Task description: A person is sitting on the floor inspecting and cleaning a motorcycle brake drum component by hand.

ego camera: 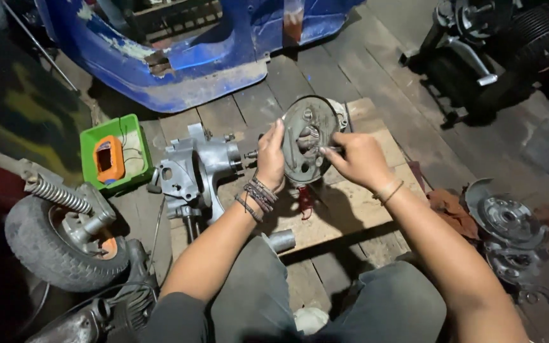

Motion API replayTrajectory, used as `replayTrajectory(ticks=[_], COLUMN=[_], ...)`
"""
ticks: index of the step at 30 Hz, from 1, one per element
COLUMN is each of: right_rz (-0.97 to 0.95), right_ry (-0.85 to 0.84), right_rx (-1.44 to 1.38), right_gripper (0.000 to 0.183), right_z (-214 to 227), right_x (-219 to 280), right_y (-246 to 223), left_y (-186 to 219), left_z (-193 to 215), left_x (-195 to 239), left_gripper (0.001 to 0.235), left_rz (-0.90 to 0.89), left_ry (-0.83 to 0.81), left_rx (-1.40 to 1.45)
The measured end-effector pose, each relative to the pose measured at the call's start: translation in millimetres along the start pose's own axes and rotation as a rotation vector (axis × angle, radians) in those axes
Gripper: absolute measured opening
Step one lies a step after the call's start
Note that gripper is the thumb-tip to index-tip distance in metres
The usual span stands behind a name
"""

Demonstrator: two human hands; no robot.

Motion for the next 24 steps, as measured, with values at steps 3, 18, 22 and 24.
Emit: replayTrajectory(ticks=[3,18,22,24], right_rz=[0.058,0.106,-0.022,0.006], right_ry=[0.225,0.245,0.313,0.076], right_rx=[0.210,0.026,-0.106,-0.117], right_gripper=[0.023,0.029,0.026,0.029], right_z=[16,-3,20,5], right_x=[-7,-7,-5,-3], right_y=[21,31,10,3], left_y=[-5,5,-25,-15], left_z=[5,-2,8,1], left_x=[-2,1,-6,-4], left_gripper=[0.044,0.037,0.042,0.042], left_rz=[0.041,0.200,0.226,0.229], left_ry=[0.019,0.058,0.006,0.008], left_rx=[0.032,0.206,0.160,0.176])
Point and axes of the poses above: each hand's wrist, its own x-axis away from the middle knuckle, its own z-axis out of the back of the hand, y = z × x, the point moved 1 cm from there along -x, towards the middle knuckle, and after that the axes turned 14 degrees about -x, right-handed, at the moved point
